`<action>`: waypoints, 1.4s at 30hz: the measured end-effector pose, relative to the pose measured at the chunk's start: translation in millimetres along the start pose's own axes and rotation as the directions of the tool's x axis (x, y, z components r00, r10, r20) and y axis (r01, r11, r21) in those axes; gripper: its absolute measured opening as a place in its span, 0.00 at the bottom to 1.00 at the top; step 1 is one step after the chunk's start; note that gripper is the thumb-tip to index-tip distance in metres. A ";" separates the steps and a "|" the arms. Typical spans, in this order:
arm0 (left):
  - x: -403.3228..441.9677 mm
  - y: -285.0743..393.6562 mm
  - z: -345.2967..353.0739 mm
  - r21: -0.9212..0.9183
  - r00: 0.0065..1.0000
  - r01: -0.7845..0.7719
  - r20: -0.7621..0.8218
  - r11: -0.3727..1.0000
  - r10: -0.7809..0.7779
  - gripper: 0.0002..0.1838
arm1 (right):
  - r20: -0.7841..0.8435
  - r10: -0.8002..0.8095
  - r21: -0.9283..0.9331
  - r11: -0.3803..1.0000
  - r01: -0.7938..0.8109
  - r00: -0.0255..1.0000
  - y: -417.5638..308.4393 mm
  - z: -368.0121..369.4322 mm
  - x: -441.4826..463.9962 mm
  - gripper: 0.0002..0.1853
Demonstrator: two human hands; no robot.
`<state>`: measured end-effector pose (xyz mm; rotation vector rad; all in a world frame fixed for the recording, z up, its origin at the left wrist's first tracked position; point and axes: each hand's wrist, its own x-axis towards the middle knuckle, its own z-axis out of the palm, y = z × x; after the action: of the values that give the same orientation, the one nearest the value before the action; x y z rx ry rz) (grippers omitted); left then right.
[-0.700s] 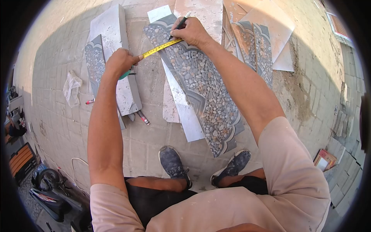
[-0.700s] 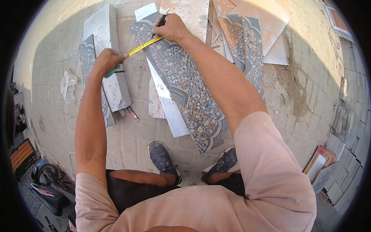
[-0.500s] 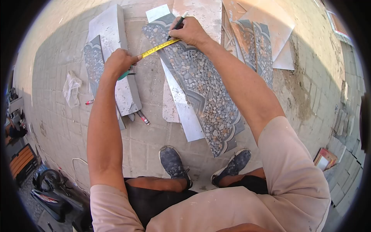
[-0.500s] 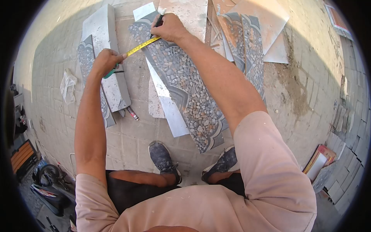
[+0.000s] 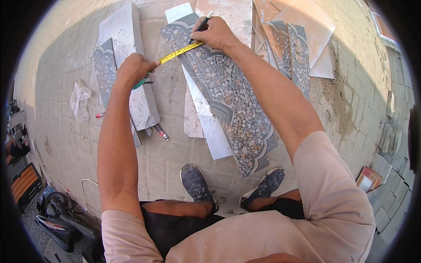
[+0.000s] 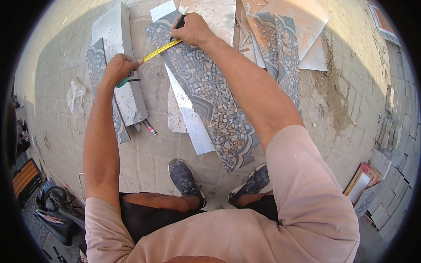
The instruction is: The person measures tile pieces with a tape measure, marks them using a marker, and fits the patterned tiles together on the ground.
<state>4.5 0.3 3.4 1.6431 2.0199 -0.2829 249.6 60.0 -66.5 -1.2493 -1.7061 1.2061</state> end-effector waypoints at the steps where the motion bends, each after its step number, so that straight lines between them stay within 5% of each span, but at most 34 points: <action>1: 0.2 -0.3 0.2 0.003 1.000 -0.001 -0.004 1.000 0.001 0.24 | -0.001 0.000 -0.004 1.000 0.000 1.000 1.4 0.6 1.1 0.10; 6: -2.0 0.8 -1.7 0.028 1.000 -0.008 -0.004 1.000 0.008 0.24 | -0.035 0.006 0.002 1.000 -0.006 0.999 1.8 2.4 1.5 0.11; 9: -3.1 0.6 -2.7 0.021 1.000 -0.001 -0.001 1.000 0.001 0.24 | -0.123 -0.033 0.232 0.971 0.061 0.992 -0.9 -1.9 -4.6 0.10; 13: -11.7 -2.7 0.1 -0.064 0.998 -0.056 0.012 0.996 0.057 0.23 | -0.333 0.149 0.532 0.845 0.056 0.931 -53.9 -47.8 -66.2 0.11; 17: -65.0 14.2 16.3 -0.265 0.951 -0.158 0.218 0.951 0.219 0.20 | -0.462 0.294 0.475 0.879 -0.047 0.837 -44.0 -90.8 -178.5 0.11; 19: -108.8 25.5 41.3 -0.273 0.908 -0.193 0.314 0.942 0.277 0.20 | -0.466 0.460 0.084 0.873 -0.480 0.756 -50.8 -96.1 -233.0 0.10; 22: -171.4 32.6 83.7 -0.340 0.787 -0.195 0.506 0.920 0.354 0.19 | -0.344 0.629 -0.081 0.720 -0.690 0.697 -54.7 -77.8 -329.0 0.13; 24: -200.3 23.6 129.8 -0.447 0.673 -0.209 0.580 0.870 0.460 0.18 | -0.388 0.697 0.047 0.668 -0.742 0.603 -55.5 -60.4 -380.9 0.13; 28: -233.8 27.2 169.4 -0.455 0.530 -0.089 0.731 0.886 0.429 0.17 | -0.410 0.786 0.259 0.587 -0.767 0.463 -47.0 -44.7 -426.0 0.11; 33: -253.3 15.7 200.2 -0.502 0.358 -0.045 0.799 0.863 0.484 0.15 | -0.375 0.835 0.149 0.482 -0.864 0.401 -44.7 -35.1 -452.6 0.09; 42: -267.1 20.0 219.1 -0.524 0.347 0.096 0.814 0.846 0.465 0.15 | -0.540 0.686 0.031 0.595 -0.803 0.488 -12.2 -24.4 -475.6 0.09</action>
<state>115.5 -324.3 -42.0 0.9460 0.8474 -0.4379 408.9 -388.7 -50.6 -2.3844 -0.8784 0.9729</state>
